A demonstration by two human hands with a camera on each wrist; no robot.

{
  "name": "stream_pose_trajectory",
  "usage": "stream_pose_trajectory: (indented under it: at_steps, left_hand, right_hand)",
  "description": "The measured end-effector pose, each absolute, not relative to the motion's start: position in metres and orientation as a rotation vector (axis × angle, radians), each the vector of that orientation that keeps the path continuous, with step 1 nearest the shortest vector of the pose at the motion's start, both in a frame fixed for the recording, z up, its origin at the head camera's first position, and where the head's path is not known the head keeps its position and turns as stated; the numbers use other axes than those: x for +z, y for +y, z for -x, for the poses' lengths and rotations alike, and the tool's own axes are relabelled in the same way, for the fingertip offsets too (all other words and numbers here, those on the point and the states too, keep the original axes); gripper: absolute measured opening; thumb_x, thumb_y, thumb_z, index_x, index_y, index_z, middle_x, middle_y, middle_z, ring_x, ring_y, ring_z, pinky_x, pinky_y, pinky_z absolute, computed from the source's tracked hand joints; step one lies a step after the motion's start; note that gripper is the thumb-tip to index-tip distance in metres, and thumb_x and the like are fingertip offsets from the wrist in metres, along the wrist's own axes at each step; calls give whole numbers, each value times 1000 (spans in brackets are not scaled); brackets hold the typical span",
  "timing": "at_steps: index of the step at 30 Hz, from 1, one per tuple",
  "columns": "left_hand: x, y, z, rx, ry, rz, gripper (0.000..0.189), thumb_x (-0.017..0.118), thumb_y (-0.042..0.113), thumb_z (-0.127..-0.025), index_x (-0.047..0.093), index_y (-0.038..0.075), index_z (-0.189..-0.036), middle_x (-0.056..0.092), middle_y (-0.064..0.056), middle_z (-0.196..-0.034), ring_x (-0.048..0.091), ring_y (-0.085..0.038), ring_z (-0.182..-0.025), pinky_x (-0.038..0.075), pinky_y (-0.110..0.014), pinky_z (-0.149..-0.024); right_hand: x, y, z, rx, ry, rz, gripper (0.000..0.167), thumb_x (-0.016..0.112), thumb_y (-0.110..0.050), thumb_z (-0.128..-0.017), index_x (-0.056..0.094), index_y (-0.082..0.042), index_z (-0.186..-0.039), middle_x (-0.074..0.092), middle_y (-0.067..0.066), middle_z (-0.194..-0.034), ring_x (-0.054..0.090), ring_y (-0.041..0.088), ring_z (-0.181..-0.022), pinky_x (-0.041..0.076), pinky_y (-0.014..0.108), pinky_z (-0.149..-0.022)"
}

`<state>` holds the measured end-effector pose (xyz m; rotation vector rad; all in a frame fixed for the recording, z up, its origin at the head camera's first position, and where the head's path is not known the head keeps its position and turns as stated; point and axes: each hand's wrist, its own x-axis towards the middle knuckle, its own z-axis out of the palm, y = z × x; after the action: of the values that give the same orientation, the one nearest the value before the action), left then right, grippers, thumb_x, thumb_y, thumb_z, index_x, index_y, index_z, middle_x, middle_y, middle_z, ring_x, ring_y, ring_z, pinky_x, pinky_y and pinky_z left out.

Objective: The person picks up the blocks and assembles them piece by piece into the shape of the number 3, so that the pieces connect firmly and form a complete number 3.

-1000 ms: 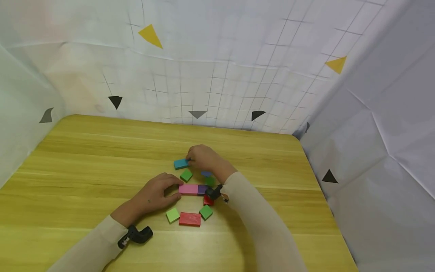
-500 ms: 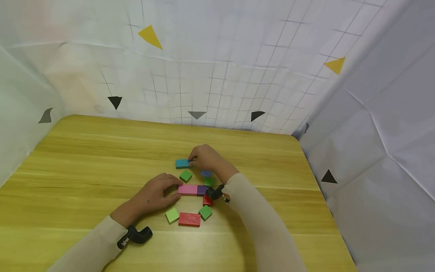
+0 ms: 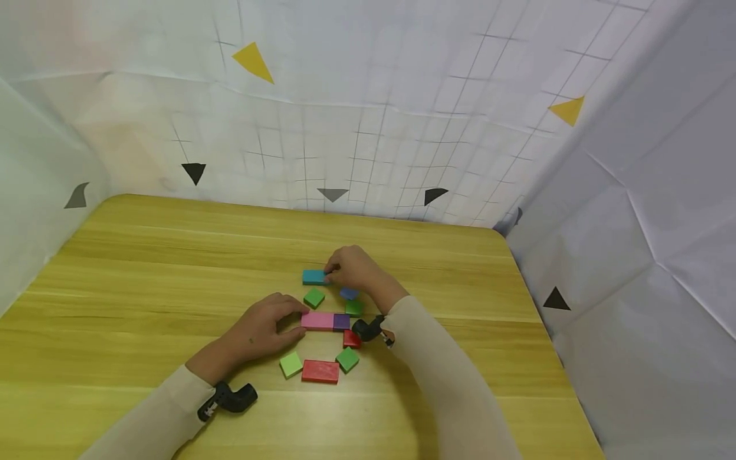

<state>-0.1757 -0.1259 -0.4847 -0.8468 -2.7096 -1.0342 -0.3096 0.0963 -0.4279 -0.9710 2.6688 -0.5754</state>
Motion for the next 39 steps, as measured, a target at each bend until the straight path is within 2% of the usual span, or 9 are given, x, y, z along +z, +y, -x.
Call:
stream_pose_trajectory:
  at_steps: [10, 17, 24, 31, 39]
  left_hand:
    - [-484, -126, 175, -1034, -2700, 854, 30, 72, 31, -89, 71, 22, -118, 68, 12, -114, 56, -4, -104, 51, -29, -92]
    - [-484, -126, 175, -1033, -2702, 856, 31, 73, 32, -88, 71, 22, -118, 68, 12, -115, 57, -4, -104, 51, -29, -93]
    - [-485, -126, 177, -1021, -2708, 858, 31, 73, 33, -89, 70, 23, -118, 67, 12, -115, 56, -4, -103, 51, -29, -91]
    - [-486, -127, 177, -1033, -2722, 853, 32, 72, 34, -89, 70, 24, -119, 67, 14, -116, 55, -3, -107, 50, -29, -95]
    - [-486, -126, 177, -1039, -2710, 857, 31, 73, 33, -89, 70, 23, -118, 67, 13, -114, 56, -3, -103, 51, -29, -91]
  right_hand:
    - [-429, 102, 310, -589, 2681, 957, 15, 78, -21, -87, 79, -12, -99, 75, 1, -100, 68, 17, -94, 56, 30, -83]
    - [-428, 104, 308, -574, 2670, 955, 25, 77, -21, -88, 76, -10, -110, 75, 3, -107, 68, 18, -100, 56, 32, -87]
    - [-428, 108, 310, -524, 2663, 988, 22, 76, -22, -89, 78, -12, -108, 74, 3, -108, 68, 18, -100, 56, 32, -87]
    - [-423, 110, 310, -496, 2652, 947, 24, 79, -25, -86, 78, -13, -106, 75, 0, -104, 68, 14, -95, 56, 29, -84]
    - [-423, 111, 311, -488, 2649, 931, 22, 79, -25, -86, 79, -13, -105, 75, -1, -103, 68, 13, -93, 56, 28, -83]
